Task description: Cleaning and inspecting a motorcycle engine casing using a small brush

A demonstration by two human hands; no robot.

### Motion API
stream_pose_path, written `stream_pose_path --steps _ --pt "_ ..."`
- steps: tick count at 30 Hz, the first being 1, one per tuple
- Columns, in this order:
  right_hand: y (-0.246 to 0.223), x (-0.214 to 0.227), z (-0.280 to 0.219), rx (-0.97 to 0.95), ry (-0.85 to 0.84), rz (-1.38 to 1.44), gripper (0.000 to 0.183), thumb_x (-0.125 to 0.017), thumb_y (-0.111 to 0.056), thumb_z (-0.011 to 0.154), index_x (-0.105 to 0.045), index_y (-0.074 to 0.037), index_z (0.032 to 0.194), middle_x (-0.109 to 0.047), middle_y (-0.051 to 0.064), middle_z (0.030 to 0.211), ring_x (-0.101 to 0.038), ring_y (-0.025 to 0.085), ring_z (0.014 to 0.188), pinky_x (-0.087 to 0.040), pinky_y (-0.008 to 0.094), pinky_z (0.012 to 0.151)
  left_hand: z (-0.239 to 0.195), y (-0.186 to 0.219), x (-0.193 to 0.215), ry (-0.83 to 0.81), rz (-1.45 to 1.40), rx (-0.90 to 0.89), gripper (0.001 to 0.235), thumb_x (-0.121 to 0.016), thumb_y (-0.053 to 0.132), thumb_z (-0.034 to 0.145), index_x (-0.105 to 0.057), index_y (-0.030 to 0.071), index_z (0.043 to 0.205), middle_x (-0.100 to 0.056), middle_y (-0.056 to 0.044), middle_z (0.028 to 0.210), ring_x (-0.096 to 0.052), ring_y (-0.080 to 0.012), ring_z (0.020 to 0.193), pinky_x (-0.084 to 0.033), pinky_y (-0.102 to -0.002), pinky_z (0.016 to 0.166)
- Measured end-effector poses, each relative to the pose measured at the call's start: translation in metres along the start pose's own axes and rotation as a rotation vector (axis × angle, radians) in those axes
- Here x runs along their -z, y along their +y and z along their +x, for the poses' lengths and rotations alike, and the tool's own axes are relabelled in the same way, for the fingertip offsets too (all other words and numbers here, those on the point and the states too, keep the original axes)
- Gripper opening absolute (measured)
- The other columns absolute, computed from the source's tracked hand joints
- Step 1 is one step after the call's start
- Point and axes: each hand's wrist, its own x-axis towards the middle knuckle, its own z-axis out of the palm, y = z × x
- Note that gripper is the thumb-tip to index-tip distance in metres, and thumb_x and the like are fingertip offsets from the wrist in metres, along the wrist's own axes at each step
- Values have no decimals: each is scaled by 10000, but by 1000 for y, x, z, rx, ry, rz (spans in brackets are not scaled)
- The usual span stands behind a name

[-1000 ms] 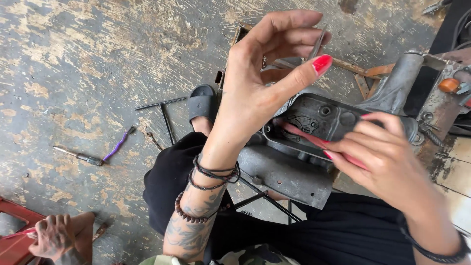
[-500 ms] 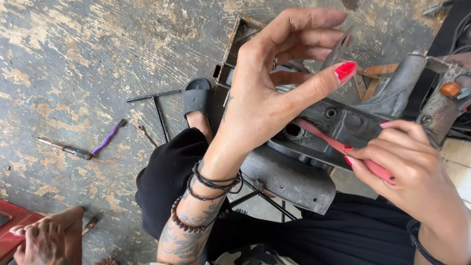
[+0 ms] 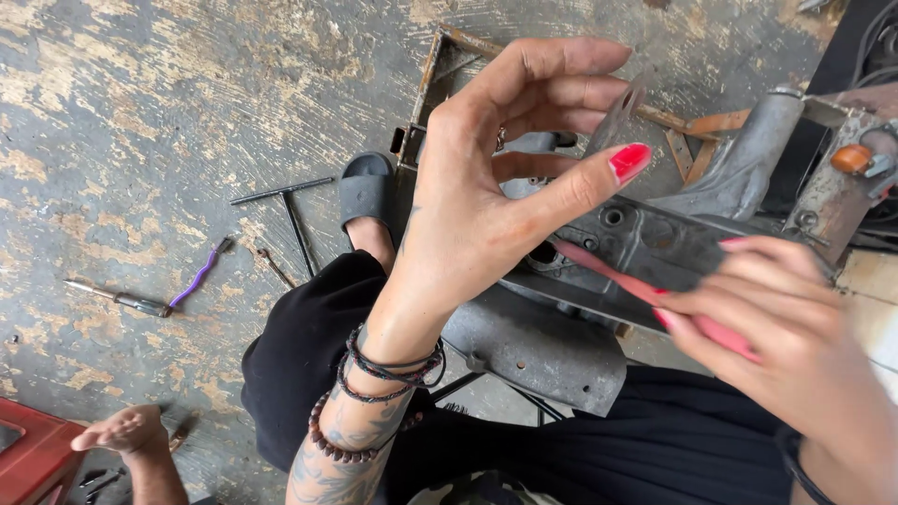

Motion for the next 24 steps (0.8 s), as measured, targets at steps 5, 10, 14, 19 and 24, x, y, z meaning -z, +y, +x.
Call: stream_pose_path --steps 5,10,14,19,24 --pt "-2 10 -10 12 -33 -2 100 -736 -124 904 -701 -108 812 -619 -36 650 -516 170 579 -436 411 984 0 1 -3 -20 22 6 410 -774 219 926 -609 170 1297 -748 -24 1213 -728 -116 1102 -648 -235 917" --pt "-5 5 -8 7 24 -56 171 -773 -82 912 -678 -92 770 -605 -15 667 -529 178 607 -436 434 994 0 -2 -2 -33 13 9 419 -767 234 922 -603 155 1299 -734 -27 1204 -703 -108 1117 -637 -250 920" --pt "-12 11 -7 46 -42 -107 134 -722 -114 937 -676 -117 812 -601 -49 648 -510 170 592 -436 420 975 1 -1 -2 -42 43 19 439 -766 230 912 -593 149 1308 -735 -24 1213 -696 -95 1123 -631 -238 912" --pt "0 8 -12 46 -32 -111 153 -742 -141 937 -681 -121 797 -640 -55 654 -532 159 595 -438 415 965 0 -7 -2 -72 24 59 493 -806 229 875 -597 153 1315 -745 -30 1208 -680 -78 1101 -662 -247 959" --pt "207 -20 -207 -216 -121 -81 348 -608 -542 771 -736 -455 1083 -577 -101 400 -534 65 456 -420 393 1057 -6 -6 -10 -396 289 -161 452 -855 138 854 -660 81 1258 -685 -87 1170 -731 -172 1025 -705 -279 945"
